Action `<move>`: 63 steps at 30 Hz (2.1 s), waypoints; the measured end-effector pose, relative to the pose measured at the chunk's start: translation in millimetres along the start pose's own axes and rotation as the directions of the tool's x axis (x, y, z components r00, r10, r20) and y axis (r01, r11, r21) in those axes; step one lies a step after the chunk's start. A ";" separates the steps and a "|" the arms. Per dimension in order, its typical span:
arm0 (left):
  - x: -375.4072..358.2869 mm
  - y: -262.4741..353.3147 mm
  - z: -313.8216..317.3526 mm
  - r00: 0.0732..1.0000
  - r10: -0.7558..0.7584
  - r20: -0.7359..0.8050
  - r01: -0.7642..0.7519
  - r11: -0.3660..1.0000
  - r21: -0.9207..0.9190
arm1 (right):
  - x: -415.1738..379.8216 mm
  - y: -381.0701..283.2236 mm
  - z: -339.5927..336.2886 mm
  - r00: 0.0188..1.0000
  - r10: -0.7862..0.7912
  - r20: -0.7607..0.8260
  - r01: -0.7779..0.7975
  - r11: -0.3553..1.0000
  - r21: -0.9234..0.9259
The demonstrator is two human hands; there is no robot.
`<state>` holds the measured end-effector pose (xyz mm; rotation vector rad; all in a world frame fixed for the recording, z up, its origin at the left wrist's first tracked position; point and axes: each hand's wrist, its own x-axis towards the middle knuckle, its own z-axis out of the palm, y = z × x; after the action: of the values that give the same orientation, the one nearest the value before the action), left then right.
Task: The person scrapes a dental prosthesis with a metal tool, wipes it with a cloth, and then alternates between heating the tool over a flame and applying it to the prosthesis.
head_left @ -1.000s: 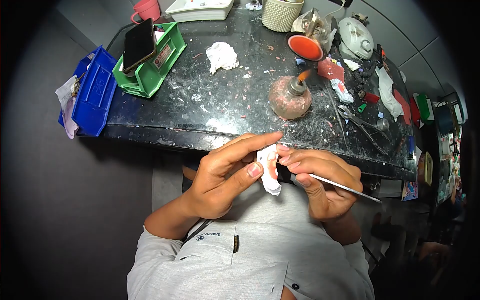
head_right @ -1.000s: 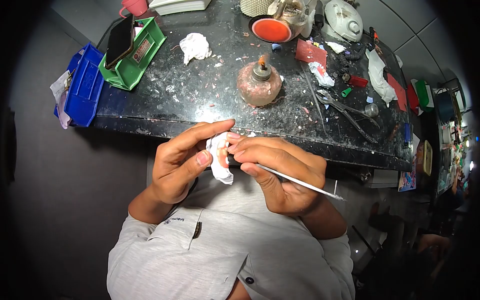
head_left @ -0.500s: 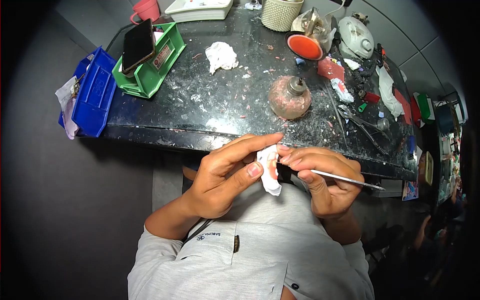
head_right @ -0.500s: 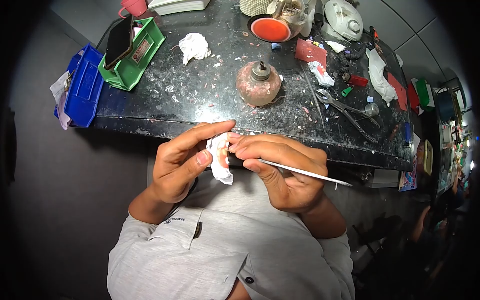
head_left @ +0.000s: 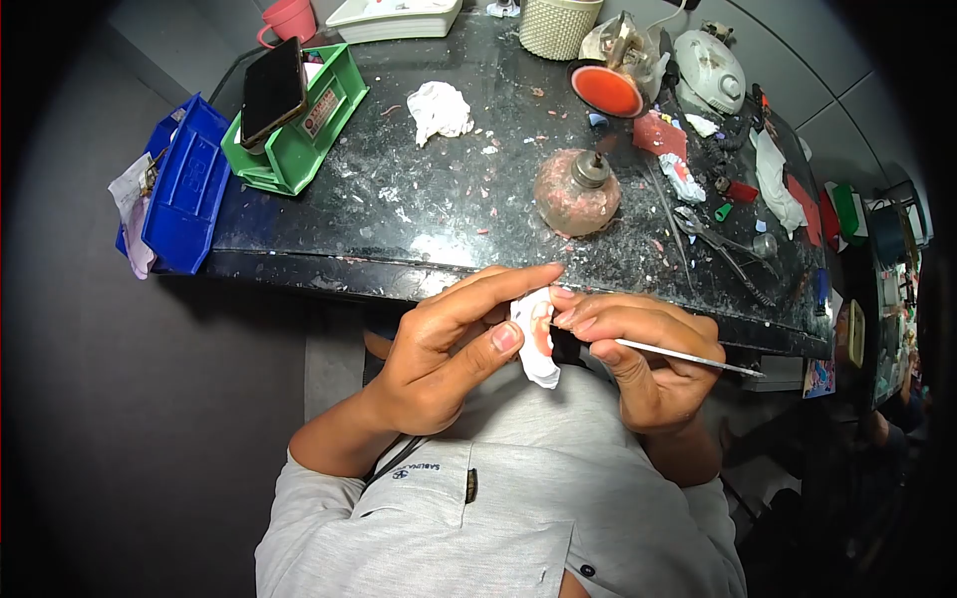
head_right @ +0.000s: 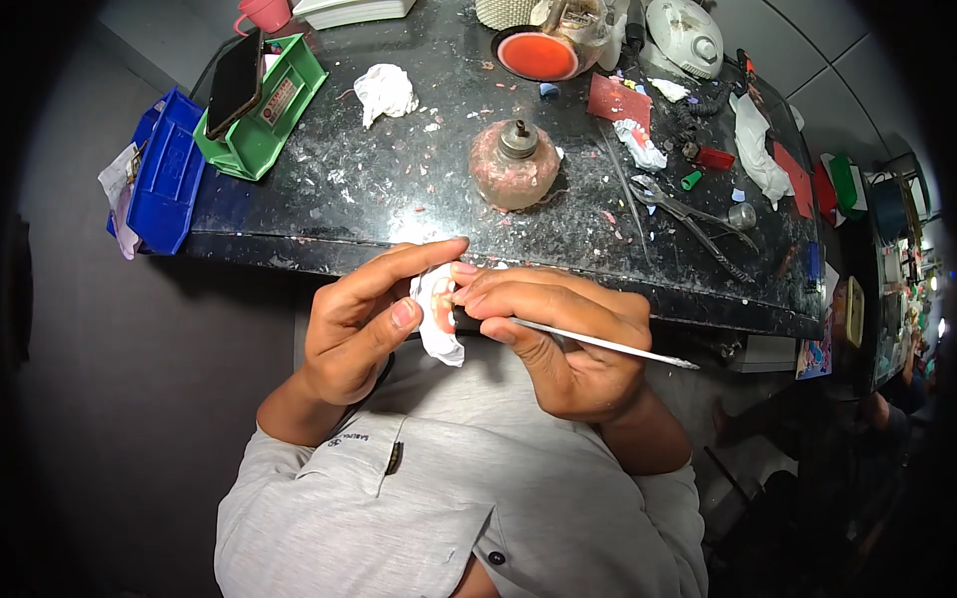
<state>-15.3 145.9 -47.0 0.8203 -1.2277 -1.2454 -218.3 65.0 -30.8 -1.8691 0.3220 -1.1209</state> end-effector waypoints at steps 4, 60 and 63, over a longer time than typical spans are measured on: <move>0.1 -0.8 1.7 1.000 0.008 -0.009 -0.008 1.000 -0.010 | -2.0 1.7 -2.2 1.000 0.009 0.017 -0.010 0.997 0.071; 0.9 -6.0 5.4 0.973 0.222 -0.065 -0.216 0.972 0.088 | -4.5 -13.4 6.4 0.983 -0.155 0.097 0.179 0.926 -0.333; 0.9 -5.3 4.6 0.974 0.221 -0.049 -0.217 0.973 0.076 | -3.3 -15.7 5.5 0.983 -0.153 0.105 0.180 0.920 -0.349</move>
<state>-21.1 144.7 -50.9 0.7438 -1.2840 -0.9990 -219.1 79.0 -21.0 -2.2913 0.3458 -1.1595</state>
